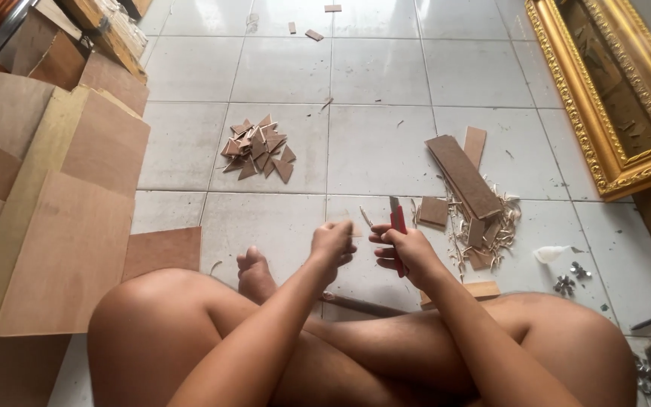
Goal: Cutting small wood pieces into specific shapes using a utility knife on the floor of a workshop.
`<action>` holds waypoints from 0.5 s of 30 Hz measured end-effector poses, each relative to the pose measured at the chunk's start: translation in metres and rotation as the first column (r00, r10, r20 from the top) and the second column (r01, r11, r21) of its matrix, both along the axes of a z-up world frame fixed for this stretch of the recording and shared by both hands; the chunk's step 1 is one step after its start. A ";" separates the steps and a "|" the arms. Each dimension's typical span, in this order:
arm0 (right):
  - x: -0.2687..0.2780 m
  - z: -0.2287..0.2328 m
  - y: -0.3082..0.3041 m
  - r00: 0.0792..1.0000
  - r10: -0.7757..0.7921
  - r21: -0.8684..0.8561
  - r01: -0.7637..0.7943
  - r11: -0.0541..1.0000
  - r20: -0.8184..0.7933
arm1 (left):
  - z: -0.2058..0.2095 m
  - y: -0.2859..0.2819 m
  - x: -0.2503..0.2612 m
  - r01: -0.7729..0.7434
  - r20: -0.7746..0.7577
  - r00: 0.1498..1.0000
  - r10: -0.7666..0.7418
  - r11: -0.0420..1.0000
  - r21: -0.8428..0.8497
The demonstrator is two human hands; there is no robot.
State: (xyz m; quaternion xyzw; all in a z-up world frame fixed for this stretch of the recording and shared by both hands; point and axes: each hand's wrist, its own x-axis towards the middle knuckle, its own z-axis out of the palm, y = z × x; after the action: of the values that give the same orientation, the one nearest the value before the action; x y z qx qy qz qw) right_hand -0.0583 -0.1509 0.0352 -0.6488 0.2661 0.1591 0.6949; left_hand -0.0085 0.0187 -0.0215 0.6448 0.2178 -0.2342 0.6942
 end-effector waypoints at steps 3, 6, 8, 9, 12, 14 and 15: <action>0.008 -0.032 -0.006 1.000 0.005 0.016 -0.005 1.000 0.007 | 0.023 -0.014 -0.002 0.044 0.050 0.998 -0.042 0.998 -0.038; 0.013 -0.022 0.007 0.999 0.049 -0.011 -0.049 0.999 -0.023 | 0.024 -0.024 0.004 -0.052 0.105 0.993 0.049 0.998 0.023; 0.021 -0.021 0.016 0.997 0.075 0.028 -0.075 0.997 -0.027 | 0.022 -0.013 0.015 -0.190 0.127 0.976 0.177 0.977 0.099; 0.025 -0.021 0.019 0.995 0.095 0.062 -0.094 0.994 -0.023 | 0.020 -0.008 0.022 -0.319 0.166 0.942 0.292 0.933 0.166; 0.043 -0.009 0.058 0.992 0.122 0.238 -0.122 0.964 0.016 | 0.038 -0.003 0.031 -0.398 0.184 0.913 0.363 0.890 0.221; 0.063 -0.047 0.063 0.996 0.093 0.313 -0.085 0.946 -0.008 | 0.069 -0.010 0.021 -0.407 0.192 0.910 0.368 0.882 0.238; 0.070 -0.067 0.064 0.997 0.062 0.376 -0.043 0.925 -0.038 | 0.085 -0.014 0.014 -0.411 0.195 0.908 0.371 0.877 0.248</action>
State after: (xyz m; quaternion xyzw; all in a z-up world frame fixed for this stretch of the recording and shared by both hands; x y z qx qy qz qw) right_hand 0.0112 -0.0866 -0.0315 -0.5067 0.2302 0.2415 0.7949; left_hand 0.0052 0.0044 0.0630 0.6949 0.3254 -0.0090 0.6412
